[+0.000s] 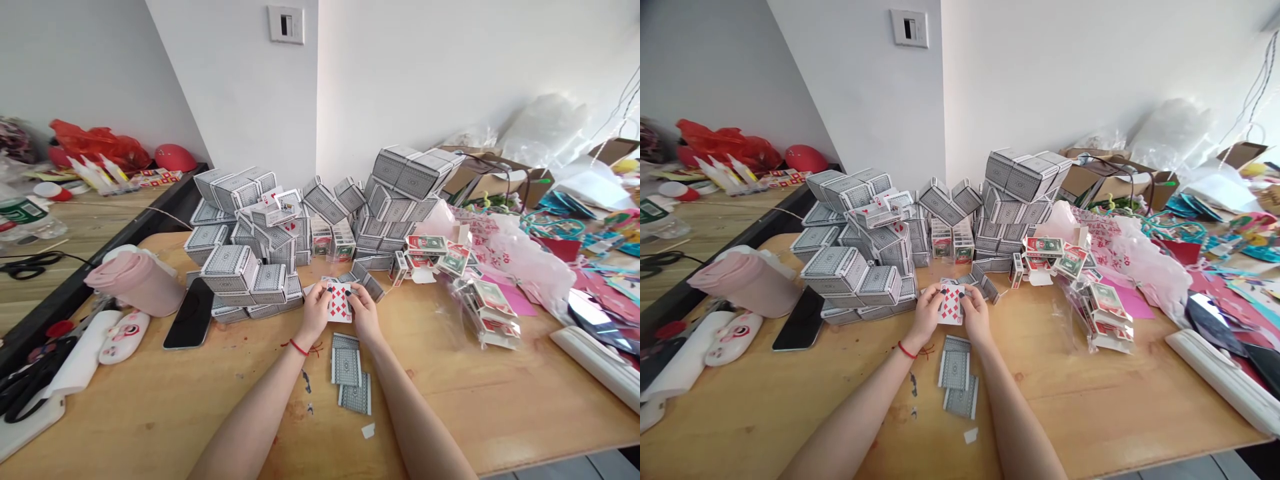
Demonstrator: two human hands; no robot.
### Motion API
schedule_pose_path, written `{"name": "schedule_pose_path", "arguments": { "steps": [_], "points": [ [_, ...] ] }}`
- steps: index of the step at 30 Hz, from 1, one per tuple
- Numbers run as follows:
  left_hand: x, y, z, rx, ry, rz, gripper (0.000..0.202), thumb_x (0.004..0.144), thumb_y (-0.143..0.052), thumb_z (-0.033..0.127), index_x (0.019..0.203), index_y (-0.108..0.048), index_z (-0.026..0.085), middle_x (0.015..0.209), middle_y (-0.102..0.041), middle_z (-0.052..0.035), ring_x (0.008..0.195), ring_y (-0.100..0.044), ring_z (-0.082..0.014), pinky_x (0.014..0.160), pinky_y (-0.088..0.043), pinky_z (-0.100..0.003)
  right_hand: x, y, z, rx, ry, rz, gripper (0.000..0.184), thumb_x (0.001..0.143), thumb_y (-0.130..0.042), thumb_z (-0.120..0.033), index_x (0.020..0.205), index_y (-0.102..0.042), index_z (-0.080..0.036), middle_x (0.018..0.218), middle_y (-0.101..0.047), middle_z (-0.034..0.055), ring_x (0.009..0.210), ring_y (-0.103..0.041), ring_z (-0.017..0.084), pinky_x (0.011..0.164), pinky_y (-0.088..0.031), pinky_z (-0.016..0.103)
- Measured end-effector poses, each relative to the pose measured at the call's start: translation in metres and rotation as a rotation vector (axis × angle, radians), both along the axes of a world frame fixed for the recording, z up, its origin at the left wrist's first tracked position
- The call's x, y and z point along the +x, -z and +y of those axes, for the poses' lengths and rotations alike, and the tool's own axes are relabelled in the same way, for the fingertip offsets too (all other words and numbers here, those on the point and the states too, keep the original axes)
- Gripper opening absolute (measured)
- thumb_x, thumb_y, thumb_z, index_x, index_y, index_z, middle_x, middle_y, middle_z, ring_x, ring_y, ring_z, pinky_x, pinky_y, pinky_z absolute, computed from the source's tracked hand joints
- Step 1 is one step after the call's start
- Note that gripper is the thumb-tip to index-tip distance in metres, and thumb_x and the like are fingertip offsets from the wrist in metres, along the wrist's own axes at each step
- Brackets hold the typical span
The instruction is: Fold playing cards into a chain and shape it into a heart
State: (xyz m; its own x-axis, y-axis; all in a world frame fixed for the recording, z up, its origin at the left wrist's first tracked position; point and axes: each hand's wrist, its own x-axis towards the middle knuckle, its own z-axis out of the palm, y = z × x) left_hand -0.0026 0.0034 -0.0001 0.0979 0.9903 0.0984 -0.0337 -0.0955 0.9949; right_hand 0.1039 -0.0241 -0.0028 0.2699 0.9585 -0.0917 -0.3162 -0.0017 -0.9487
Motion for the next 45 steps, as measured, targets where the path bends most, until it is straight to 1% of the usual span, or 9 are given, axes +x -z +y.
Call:
{"name": "schedule_pose_path", "arguments": {
  "steps": [7, 12, 17, 23, 29, 34, 37, 41, 45],
  "points": [
    [-0.001, -0.002, -0.005, 0.129, -0.023, 0.107, 0.014, 0.076, -0.04, 0.015, 0.08, -0.053, 0.017, 0.072, -0.056, -0.0003, 0.066, -0.05, -0.0117, 0.061, -0.04, -0.022, 0.0, 0.006, 0.0, -0.036, -0.004, 0.08, 0.02, 0.064, -0.057, -0.029, 0.082, -0.051, -0.024, 0.057, -0.048, -0.0074, 0.044, -0.039, 0.009, 0.044, -0.033, 0.02],
    [-0.003, -0.003, -0.005, 0.16, -0.019, 0.13, 0.017, 0.075, -0.039, 0.013, 0.082, -0.054, 0.018, 0.081, -0.06, -0.0022, 0.076, -0.054, -0.0137, 0.066, -0.041, -0.023, -0.002, -0.001, -0.002, -0.048, -0.028, 0.12, 0.02, 0.063, -0.056, -0.029, 0.081, -0.05, -0.024, 0.057, -0.047, -0.0072, 0.044, -0.039, 0.009, 0.043, -0.032, 0.02],
    [-0.004, -0.003, -0.005, 0.169, -0.054, 0.126, 0.017, 0.074, -0.039, 0.013, 0.076, -0.055, 0.018, 0.077, -0.059, -0.0018, 0.074, -0.054, -0.0139, 0.067, -0.041, -0.024, -0.004, -0.009, -0.003, -0.032, -0.049, 0.16, 0.019, 0.061, -0.055, -0.027, 0.079, -0.051, -0.023, 0.06, -0.049, -0.0054, 0.048, -0.042, 0.01, 0.045, -0.034, 0.021],
    [-0.002, -0.003, -0.005, 0.139, -0.097, 0.089, 0.016, 0.072, -0.038, 0.014, 0.067, -0.053, 0.018, 0.071, -0.057, -0.001, 0.071, -0.053, -0.0137, 0.068, -0.041, -0.024, -0.004, -0.01, -0.003, -0.049, -0.051, 0.171, 0.012, 0.059, -0.056, -0.027, 0.068, -0.051, -0.022, 0.062, -0.052, -0.0034, 0.051, -0.046, 0.012, 0.048, -0.038, 0.023],
    [-0.002, -0.006, -0.006, 0.088, -0.066, -0.013, 0.014, 0.069, -0.039, 0.015, 0.062, -0.051, 0.017, 0.068, -0.056, -0.0014, 0.069, -0.052, -0.0143, 0.066, -0.041, -0.025, 0.001, -0.014, -0.005, -0.004, -0.109, 0.284, 0.008, 0.059, -0.058, -0.025, 0.064, -0.055, -0.02, 0.06, -0.054, -0.0019, 0.052, -0.048, 0.012, 0.05, -0.039, 0.024],
    [-0.004, -0.009, -0.009, 0.113, 0.0, -0.018, 0.015, 0.069, -0.039, 0.016, 0.06, -0.051, 0.017, 0.065, -0.055, -0.0014, 0.067, -0.051, -0.0145, 0.065, -0.041, -0.026, 0.005, -0.015, -0.004, -0.117, -0.132, 0.329, 0.019, 0.064, -0.064, -0.036, 0.066, -0.059, -0.018, 0.062, -0.06, -0.0002, 0.054, -0.053, 0.014, 0.052, -0.042, 0.025],
    [-0.005, -0.01, -0.01, 0.141, 0.032, 0.01, 0.015, 0.069, -0.038, 0.016, 0.061, -0.051, 0.017, 0.065, -0.055, -0.0014, 0.067, -0.051, -0.0148, 0.066, -0.041, -0.026, 0.009, -0.014, -0.004, -0.145, -0.24, 0.31, 0.024, 0.061, -0.069, -0.038, 0.069, -0.06, -0.017, 0.063, -0.062, 0.0001, 0.055, -0.055, 0.014, 0.053, -0.044, 0.025],
    [-0.005, -0.01, -0.011, 0.149, 0.068, 0.047, 0.016, 0.069, -0.039, 0.016, 0.063, -0.053, 0.017, 0.066, -0.057, -0.0014, 0.069, -0.052, -0.0149, 0.067, -0.041, -0.026, 0.017, -0.012, -0.006, -0.189, -0.392, 0.259, 0.03, 0.057, -0.072, -0.041, 0.065, -0.057, -0.017, 0.056, -0.057, -0.0012, 0.049, -0.05, 0.011, 0.05, -0.044, 0.026],
    [-0.006, -0.011, -0.009, 0.103, 0.063, 0.023, 0.017, 0.07, -0.042, 0.017, 0.068, -0.058, 0.017, 0.072, -0.061, -0.0025, 0.071, -0.055, -0.015, 0.066, -0.042, -0.025, 0.02, -0.006, -0.004, -0.133, -0.352, 0.189, 0.034, 0.056, -0.073, -0.042, 0.058, -0.049, -0.018, 0.05, -0.047, -0.006, 0.043, -0.041, 0.007, 0.044, -0.037, 0.021]
  ]
}}
